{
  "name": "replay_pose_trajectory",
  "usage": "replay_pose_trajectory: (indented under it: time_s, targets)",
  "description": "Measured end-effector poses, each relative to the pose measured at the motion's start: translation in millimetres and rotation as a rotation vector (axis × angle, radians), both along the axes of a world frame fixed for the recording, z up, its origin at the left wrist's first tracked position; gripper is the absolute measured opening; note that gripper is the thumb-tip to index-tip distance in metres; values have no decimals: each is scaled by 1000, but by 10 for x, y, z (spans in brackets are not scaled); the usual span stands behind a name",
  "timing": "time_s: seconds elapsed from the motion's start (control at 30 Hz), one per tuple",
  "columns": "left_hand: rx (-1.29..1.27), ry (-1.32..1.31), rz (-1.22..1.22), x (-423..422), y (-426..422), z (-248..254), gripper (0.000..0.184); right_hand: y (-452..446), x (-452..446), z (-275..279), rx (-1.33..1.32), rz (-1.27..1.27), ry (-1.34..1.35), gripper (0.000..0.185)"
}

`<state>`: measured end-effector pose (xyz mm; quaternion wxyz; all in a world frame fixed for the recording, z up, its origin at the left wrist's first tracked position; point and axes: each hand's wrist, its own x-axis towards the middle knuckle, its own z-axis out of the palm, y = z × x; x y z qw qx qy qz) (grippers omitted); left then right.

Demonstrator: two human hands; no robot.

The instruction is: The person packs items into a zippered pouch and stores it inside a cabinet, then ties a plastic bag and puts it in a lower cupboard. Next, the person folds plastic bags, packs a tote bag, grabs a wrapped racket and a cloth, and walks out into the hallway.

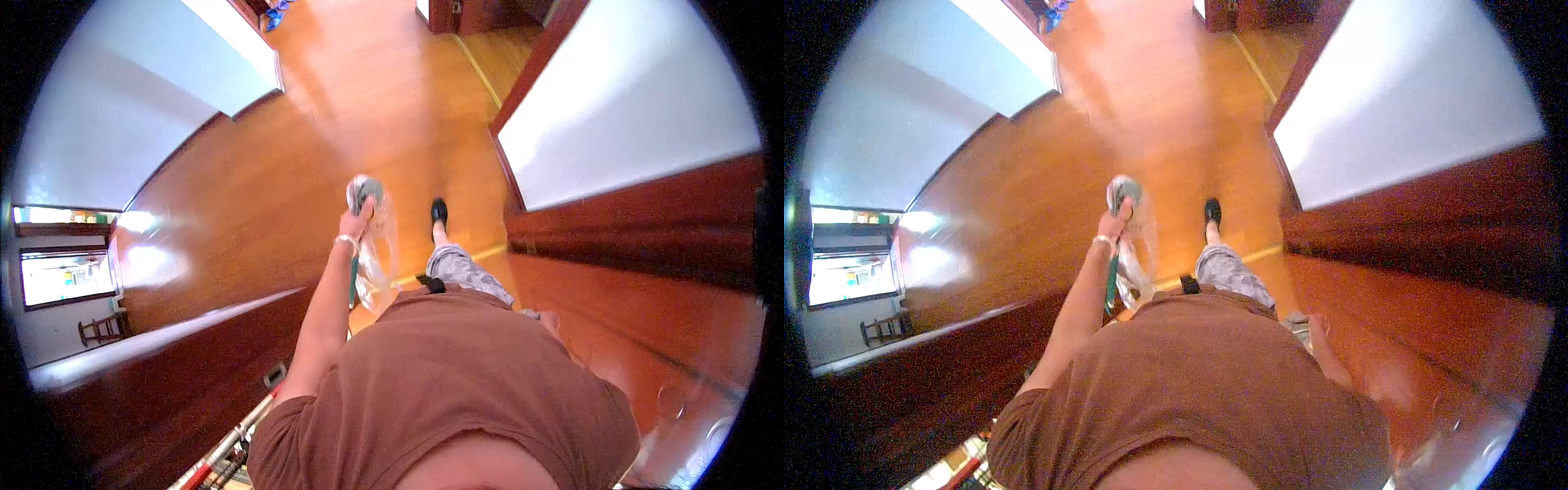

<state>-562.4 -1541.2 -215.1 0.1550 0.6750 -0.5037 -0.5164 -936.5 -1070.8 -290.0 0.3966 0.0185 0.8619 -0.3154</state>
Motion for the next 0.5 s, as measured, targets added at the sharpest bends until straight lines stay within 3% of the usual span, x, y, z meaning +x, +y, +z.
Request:
replay_pose_trajectory:
  time_s: [0.03, 0.13, 0.17, 0.2, 0.23, 0.27, 0.3, 0.37, 0.43, 0.5]
  targets:
    - [57, 14, -5, -115, -69, 322, 62, -313, -189, -136, 64, 89, 58, 26]
    - [54, 85, -66, 296, -263, -432, 64, -1532, -820, -407, 287, 577, 367, 28]
    - [165, -186, -134, 479, -273, -407, 68, -2039, -1024, -475, 281, 670, 446, 29]
    - [262, -178, -23, 622, -284, -374, 64, -2634, -1227, -494, 257, 721, 503, 29]
    - [365, -165, 92, 748, -255, -332, 62, -3277, -1318, -348, 112, 394, 299, 36]
    - [420, -373, 212, 775, -277, -256, 57, -3868, -1664, -536, 319, 1259, 686, 35]
    - [460, -544, 245, 832, -297, -264, 53, -4500, -1619, -293, -55, 609, 469, 28]
    - [514, -593, 267, 1048, -280, -380, 52, -5681, -1686, 159, -22, 920, 544, 31]
    - [562, -559, 259, 1217, -288, -491, 50, -6530, -1724, 103, -410, 581, 450, 34]
    - [591, -551, 252, 1276, -548, -610, 49, -7308, -1700, 143, -475, 554, 373, 35]
